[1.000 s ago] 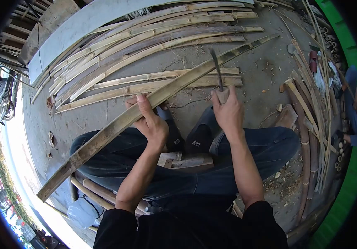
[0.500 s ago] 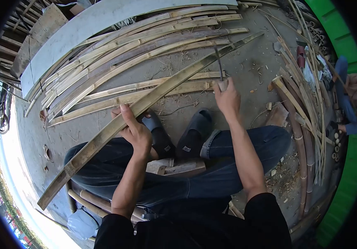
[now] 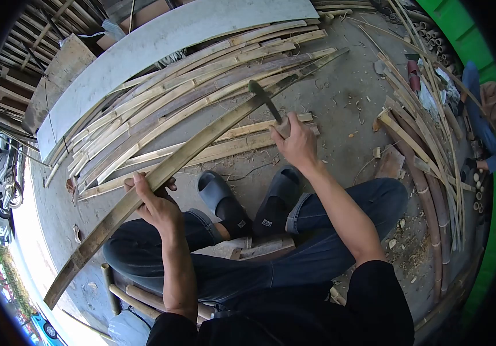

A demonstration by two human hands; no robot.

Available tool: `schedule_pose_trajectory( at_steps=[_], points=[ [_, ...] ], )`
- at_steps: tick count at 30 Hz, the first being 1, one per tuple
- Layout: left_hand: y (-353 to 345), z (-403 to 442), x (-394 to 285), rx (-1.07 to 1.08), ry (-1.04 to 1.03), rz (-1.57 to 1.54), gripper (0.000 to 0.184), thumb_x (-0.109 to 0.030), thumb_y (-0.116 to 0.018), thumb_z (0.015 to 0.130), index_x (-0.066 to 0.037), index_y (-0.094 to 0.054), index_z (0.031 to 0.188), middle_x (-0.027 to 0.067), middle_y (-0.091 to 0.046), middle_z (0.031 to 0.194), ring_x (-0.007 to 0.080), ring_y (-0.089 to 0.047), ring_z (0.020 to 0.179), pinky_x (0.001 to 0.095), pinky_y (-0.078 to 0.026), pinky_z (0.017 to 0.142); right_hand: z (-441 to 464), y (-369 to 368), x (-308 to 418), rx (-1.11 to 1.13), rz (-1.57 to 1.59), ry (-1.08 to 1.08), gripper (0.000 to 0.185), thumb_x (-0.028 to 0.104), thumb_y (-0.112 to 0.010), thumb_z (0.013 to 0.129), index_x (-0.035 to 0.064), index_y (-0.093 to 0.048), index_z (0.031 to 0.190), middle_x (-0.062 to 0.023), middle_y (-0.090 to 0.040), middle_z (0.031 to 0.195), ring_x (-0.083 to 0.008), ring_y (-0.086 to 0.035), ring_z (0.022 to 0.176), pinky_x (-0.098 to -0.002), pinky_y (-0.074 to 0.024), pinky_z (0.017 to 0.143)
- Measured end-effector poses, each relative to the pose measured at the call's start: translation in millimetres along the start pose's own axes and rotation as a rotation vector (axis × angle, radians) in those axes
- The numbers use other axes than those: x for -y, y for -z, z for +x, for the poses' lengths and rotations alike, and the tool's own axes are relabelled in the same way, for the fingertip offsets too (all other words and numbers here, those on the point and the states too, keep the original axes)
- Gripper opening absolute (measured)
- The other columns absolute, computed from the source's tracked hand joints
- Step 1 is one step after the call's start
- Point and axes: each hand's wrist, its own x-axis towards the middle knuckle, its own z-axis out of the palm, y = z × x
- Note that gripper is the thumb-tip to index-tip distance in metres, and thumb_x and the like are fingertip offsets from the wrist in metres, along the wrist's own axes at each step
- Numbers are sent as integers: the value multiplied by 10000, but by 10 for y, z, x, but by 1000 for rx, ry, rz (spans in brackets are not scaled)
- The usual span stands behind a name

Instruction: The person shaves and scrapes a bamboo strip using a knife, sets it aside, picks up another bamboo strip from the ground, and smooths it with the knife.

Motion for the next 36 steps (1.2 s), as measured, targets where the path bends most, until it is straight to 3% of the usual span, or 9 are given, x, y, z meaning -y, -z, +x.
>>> schedule_pose_trajectory(
  at_steps=[4,7,9,14,16,19,23,31,36],
  points=[
    [113,131,35,21,46,-19,254,-264,-478,1019,-48,-451,889,85,-512,713,158,-544,551,261,-460,523,331,-438,-684,-181,-156,-355,562,443,-627,879,-40,-530,1150,-244,-682,884,-439,-669,826,-515,-522,734],
    [118,172,51,-26,85,-52,252,-257,-499,1014,-42,-462,890,84,-516,716,164,-556,564,264,-462,532,625,-359,-1163,170,31,-776,613,473,-609,885,-56,-532,1185,-241,-688,897,-431,-672,835,-511,-525,736],
    [91,176,47,-32,119,-57,249,-252,-515,1009,-37,-468,893,84,-529,732,170,-563,566,266,-461,530,342,-379,-981,-295,-140,-403,576,476,-612,888,-38,-538,1137,-231,-682,851,-422,-671,803,-501,-530,701],
    [102,181,115,-36,167,-41,247,-259,-509,1008,-40,-469,901,89,-543,756,172,-575,580,268,-470,536,-59,-332,-188,-257,67,180,475,456,-616,895,10,-522,1028,-232,-651,859,-424,-650,738,-478,-529,632],
    [103,183,101,-46,182,-15,240,-256,-503,1008,-42,-470,906,85,-545,757,162,-579,595,268,-474,540,126,-632,-468,-187,-63,-97,486,441,-608,903,-12,-553,1070,-248,-660,944,-434,-660,784,-494,-531,684],
    [158,187,53,-68,126,-15,236,-253,-487,1012,-36,-481,920,85,-551,760,155,-578,597,267,-478,545,605,-879,-1479,101,209,-1014,597,455,-579,911,-77,-581,1182,-296,-627,1148,-434,-624,1053,-488,-488,895],
    [276,292,-4,112,-4,55,258,-262,-608,973,-18,-527,948,100,-588,824,176,-609,658,260,-475,578,451,-192,-834,-199,53,-510,767,534,-603,873,-135,-531,1242,-339,-604,1165,-439,-589,1124,-449,-470,952],
    [549,421,230,419,-256,53,381,-328,-726,871,4,-606,1014,186,-693,982,240,-664,773,341,-538,719,-55,597,656,190,120,18,523,386,-651,886,-87,-549,1083,-302,-638,825,-469,-646,865,-450,-515,765],
    [628,375,169,466,-242,16,329,-266,-764,846,8,-621,958,193,-699,944,253,-684,757,375,-570,715,423,416,-561,56,-183,-204,595,371,-643,875,-112,-528,1203,-308,-664,848,-464,-663,837,-493,-532,776]
  ],
)
